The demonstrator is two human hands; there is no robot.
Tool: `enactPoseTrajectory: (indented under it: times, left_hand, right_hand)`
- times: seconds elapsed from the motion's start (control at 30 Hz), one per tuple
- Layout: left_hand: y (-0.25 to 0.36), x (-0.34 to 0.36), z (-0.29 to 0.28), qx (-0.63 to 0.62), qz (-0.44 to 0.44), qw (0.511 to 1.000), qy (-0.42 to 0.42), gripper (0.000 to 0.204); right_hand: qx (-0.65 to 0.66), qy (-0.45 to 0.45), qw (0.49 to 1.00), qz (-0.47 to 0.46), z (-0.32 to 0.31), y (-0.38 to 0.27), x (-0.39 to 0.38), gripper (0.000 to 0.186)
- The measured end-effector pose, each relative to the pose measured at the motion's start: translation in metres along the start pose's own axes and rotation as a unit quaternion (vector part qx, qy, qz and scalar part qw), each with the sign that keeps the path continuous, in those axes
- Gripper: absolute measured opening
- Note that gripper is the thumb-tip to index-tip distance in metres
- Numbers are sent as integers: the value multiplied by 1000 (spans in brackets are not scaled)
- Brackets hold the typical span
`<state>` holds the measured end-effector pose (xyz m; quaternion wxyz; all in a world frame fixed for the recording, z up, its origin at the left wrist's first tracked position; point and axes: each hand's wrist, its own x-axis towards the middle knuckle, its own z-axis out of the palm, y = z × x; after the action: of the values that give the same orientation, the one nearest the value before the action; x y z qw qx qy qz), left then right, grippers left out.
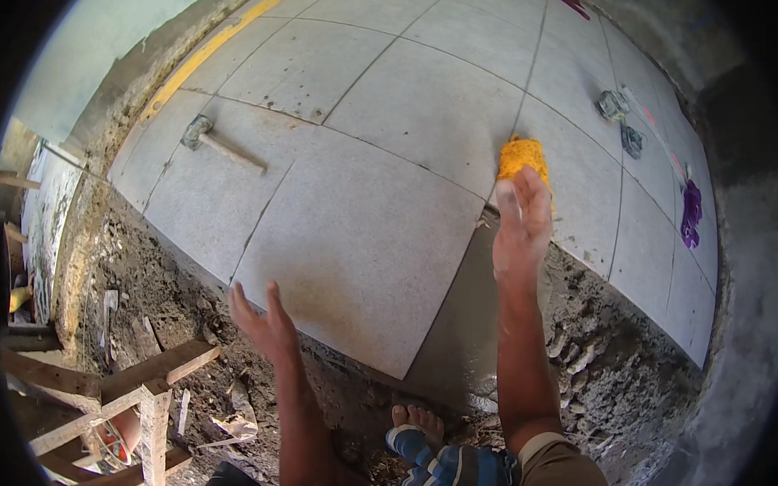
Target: Applying mortar and laying floor tiles to extend a tiled surface, using a rubber mallet for leveling.
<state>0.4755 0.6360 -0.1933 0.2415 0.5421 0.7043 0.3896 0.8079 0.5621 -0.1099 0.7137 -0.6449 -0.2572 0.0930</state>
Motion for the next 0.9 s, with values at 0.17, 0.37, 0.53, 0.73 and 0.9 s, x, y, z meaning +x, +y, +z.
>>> enactPoseTrajectory:
  times: [0.17, 0.37, 0.53, 0.73, 0.9]
  left_hand:
    - [18, 123, 57, -5, 154, 988, -6, 72]
    - [30, 224, 129, 197, 266, 940, -83, 69]
    - [37, 258, 150, 260, 145, 943, -152, 69]
    - [5, 303, 168, 187, 139, 961, -152, 60]
    - [3, 330, 163, -61, 2, 981, -182, 32]
  right_hand:
    - [89, 52, 990, -98, -8, -28, 9, 39]
    - [-83, 44, 995, -17, -51, -7, 15, 24]
    - [-484, -115, 866, -54, -62, 56, 16, 19]
    - [-557, -131, 819, -35, -44, 104, 10, 15]
    - [-526, -260, 807, -66, -43, 65, -15, 12]
